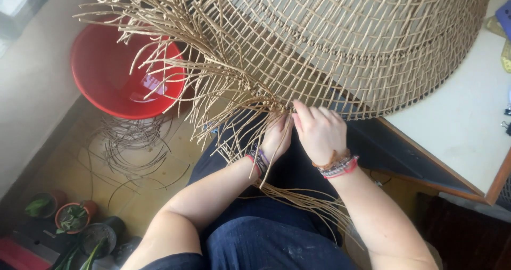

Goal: Weaving thin wicker strands into a large conical structure, likely a lampshade or basket.

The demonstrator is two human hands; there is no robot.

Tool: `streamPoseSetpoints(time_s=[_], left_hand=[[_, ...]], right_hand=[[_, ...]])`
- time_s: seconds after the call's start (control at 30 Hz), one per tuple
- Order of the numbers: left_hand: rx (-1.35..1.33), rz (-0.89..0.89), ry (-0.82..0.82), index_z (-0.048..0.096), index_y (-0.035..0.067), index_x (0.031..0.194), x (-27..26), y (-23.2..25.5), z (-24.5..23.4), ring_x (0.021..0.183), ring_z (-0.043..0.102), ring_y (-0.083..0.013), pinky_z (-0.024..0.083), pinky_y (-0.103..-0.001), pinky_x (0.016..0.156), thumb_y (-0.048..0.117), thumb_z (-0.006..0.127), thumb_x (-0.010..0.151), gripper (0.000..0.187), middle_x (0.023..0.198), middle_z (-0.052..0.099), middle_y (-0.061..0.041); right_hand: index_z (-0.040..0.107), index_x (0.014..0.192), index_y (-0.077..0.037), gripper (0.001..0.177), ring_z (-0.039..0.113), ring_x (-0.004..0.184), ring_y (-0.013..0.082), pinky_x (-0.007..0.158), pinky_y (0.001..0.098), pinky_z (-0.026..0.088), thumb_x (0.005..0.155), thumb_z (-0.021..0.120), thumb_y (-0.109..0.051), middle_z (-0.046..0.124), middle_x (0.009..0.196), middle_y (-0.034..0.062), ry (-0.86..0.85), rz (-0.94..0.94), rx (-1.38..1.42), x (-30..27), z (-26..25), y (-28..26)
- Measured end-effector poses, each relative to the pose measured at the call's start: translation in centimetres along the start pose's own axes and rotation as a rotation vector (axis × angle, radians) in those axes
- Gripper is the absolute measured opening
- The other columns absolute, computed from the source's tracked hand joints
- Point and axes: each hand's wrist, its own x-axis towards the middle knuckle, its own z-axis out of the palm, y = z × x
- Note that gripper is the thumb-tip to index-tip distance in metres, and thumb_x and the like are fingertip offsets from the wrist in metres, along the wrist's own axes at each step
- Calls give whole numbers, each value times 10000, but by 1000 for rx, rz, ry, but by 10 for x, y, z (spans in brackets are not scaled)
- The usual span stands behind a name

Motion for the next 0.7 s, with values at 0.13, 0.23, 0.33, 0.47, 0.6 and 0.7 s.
streamPoseSetpoints(time_s=[0.13, 0.23, 0.33, 0.47, 0.6, 0.7], left_hand=[[-196, -338, -196, 623, 157, 813, -5, 77, -37, 627, 742, -266, 582, -363, 669, 331, 381, 1066, 391, 541, 671, -39], [-590, -780, -239, 602, 46, 823, -33, 68, -29, 453, 683, -357, 576, -415, 384, 322, 433, 1050, 395, 697, 702, -221], [-354, -736, -502, 619, 110, 824, -51, 101, -54, 397, 670, -258, 534, -311, 347, 337, 378, 1084, 421, 490, 647, -145], [407, 22, -460, 594, 45, 896, -58, 172, -95, 658, 716, -421, 596, -475, 504, 223, 497, 980, 219, 864, 656, -198], [421, 352, -344, 605, -40, 932, -31, 241, -127, 979, 675, -466, 621, -526, 719, 74, 499, 984, 164, 1348, 503, -228], [499, 248, -205, 553, 177, 944, 1, 185, -99, 849, 712, -322, 553, -474, 640, 274, 497, 1027, 139, 830, 639, -53]], right_hand=[[607, 1266, -171, 389, 741, 830, 194, 831, 361, 552, 924, 771, -255, 735, 821, -36, -21, 225, 322, -17, -10, -5], [565, 1197, -141, 333, 740, 795, 263, 761, 409, 556, 939, 745, -250, 756, 799, 39, -154, 460, 686, -56, 1, -4], [711, 988, -104, 177, 675, 518, 149, 621, 287, 544, 1017, 619, -253, 696, 535, 4, -339, 709, 1170, -78, -7, -14], [662, 1262, 70, 349, 420, 408, 49, 382, 166, 322, 1019, 494, -116, 461, 541, -7, -395, 820, 1733, -78, -24, -14], [724, 1106, -50, 374, 723, 729, 266, 560, 311, 592, 735, 759, -18, 667, 782, 106, -331, 460, 925, -67, -35, -6], [594, 752, -193, 244, 632, 655, 236, 519, 380, 504, 858, 777, -314, 497, 667, -18, -132, 263, 333, -69, -18, -5]])
